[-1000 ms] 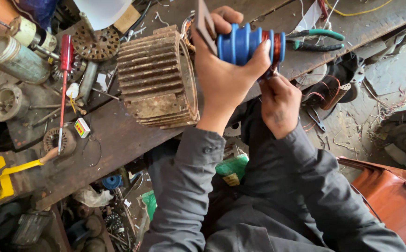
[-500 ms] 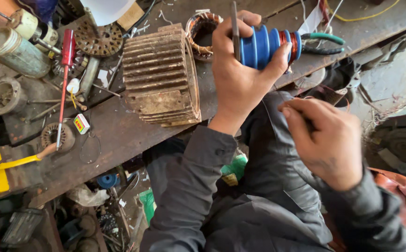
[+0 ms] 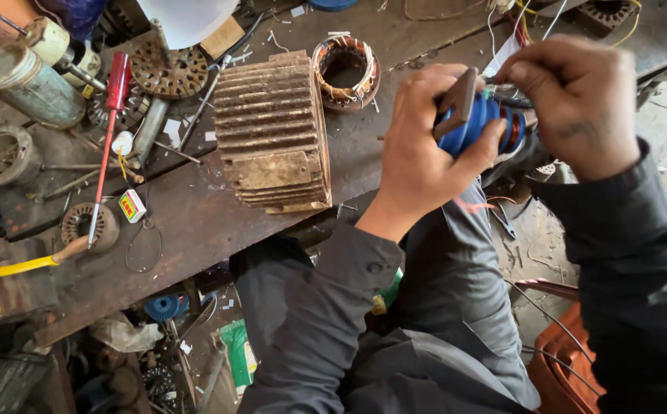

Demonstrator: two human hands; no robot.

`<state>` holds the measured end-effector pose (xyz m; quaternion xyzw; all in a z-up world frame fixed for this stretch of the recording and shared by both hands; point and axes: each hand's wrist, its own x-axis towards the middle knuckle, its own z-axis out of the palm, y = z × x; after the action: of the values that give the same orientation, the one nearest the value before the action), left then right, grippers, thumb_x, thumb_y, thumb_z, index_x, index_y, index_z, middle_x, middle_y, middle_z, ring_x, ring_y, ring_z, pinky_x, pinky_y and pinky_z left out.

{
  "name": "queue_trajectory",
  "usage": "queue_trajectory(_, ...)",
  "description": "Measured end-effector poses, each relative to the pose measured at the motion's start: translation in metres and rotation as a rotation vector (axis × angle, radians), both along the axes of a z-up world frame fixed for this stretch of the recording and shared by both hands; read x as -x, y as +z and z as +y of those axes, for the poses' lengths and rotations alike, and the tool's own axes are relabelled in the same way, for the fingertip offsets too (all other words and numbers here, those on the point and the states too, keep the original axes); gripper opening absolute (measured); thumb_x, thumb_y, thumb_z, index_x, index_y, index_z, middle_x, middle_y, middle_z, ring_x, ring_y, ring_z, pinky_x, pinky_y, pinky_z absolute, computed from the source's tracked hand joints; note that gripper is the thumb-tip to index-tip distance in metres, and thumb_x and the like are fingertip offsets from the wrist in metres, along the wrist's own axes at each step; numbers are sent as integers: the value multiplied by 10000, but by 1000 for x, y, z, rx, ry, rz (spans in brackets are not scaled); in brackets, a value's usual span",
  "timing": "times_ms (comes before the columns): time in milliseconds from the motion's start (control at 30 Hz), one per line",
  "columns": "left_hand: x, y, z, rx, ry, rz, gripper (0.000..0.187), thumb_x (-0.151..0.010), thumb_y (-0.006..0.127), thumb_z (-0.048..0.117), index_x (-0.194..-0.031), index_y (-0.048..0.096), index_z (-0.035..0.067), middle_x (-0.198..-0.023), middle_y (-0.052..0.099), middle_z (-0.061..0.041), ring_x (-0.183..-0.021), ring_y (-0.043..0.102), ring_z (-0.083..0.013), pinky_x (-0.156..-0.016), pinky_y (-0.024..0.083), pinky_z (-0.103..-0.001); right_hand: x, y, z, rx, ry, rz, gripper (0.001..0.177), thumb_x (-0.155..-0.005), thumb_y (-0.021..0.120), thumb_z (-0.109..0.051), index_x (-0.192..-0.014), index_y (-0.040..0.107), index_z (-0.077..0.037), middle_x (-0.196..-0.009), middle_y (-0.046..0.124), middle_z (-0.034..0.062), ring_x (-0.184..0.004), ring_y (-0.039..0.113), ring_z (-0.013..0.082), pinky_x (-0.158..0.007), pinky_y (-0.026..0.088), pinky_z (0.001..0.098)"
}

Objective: The person winds copper wire around a blue plastic bobbin using a metal tool to guide the wire. They use pliers to cut the wire and tie it off with a white string.

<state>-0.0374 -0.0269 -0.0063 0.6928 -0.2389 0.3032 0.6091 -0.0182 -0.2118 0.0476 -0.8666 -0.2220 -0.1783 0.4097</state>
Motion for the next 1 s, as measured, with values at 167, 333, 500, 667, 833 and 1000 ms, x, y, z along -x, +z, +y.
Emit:
queue_trajectory(167, 1, -2, 0, 1, -16, 22, 429, -929, 830, 189, -1232, 536, 111, -1266, 619, -48, -1154, 604, -219, -999, 499, -317, -11, -71, -6, -390, 32, 435, 131, -1091, 657, -79, -1093, 705, 42, -911, 680, -6, -815, 589, 57, -737, 488, 245)
queue_trajectory(333, -3, -3, -1, 37, -22, -31, 428, -937, 825, 177, -1235, 521, 129, -1252, 630, -23, -1141, 607, -212, -1010, 496, -307, -1, -105, 0, -742, 127, 580, 169, -1073, 605, -69, -1210, 669, 8, -1032, 708, -5, -899, 642, 71, -813, 528, 241)
queue_trajectory(500, -3, -2, -1, 40, -26, 5, 427, -921, 827, 156, -1238, 544, 117, -1241, 632, -46, -1102, 621, -214, -986, 510, -300, 5, -105, 8, -619, 49, 632, 256, -940, 599, -73, -1193, 627, -51, -1042, 712, 2, -890, 687, 67, -769, 561, 234)
queue_trajectory(667, -5, -4, -2, 85, -3, 14, 404, -945, 821, 152, -1213, 520, 128, -1229, 629, -22, -1109, 616, -172, -988, 512, -277, 5, -120, 16, -1231, 154, 920, 179, -1071, 600, -249, -1101, 641, -77, -750, 617, 7, -490, 497, 64, -408, 348, 189)
queue_trajectory(833, -10, -3, -2, 76, 85, 42, 408, -932, 824, 145, -1203, 521, 108, -1188, 630, -24, -1057, 621, -155, -950, 509, -275, 23, -131, 30, -1068, 87, 887, 171, -1014, 639, -123, -871, 573, -56, -669, 522, -9, -465, 429, 80, -419, 310, 241)
queue_trajectory(1000, -17, -7, -1, 121, 89, 36, 422, -953, 832, 163, -1184, 482, 123, -1224, 613, -19, -1071, 612, -153, -961, 508, -265, 51, -134, 53, -877, -209, 674, 133, -1028, 604, -98, -988, 678, 5, -703, 570, -8, -533, 433, 47, -473, 303, 224)
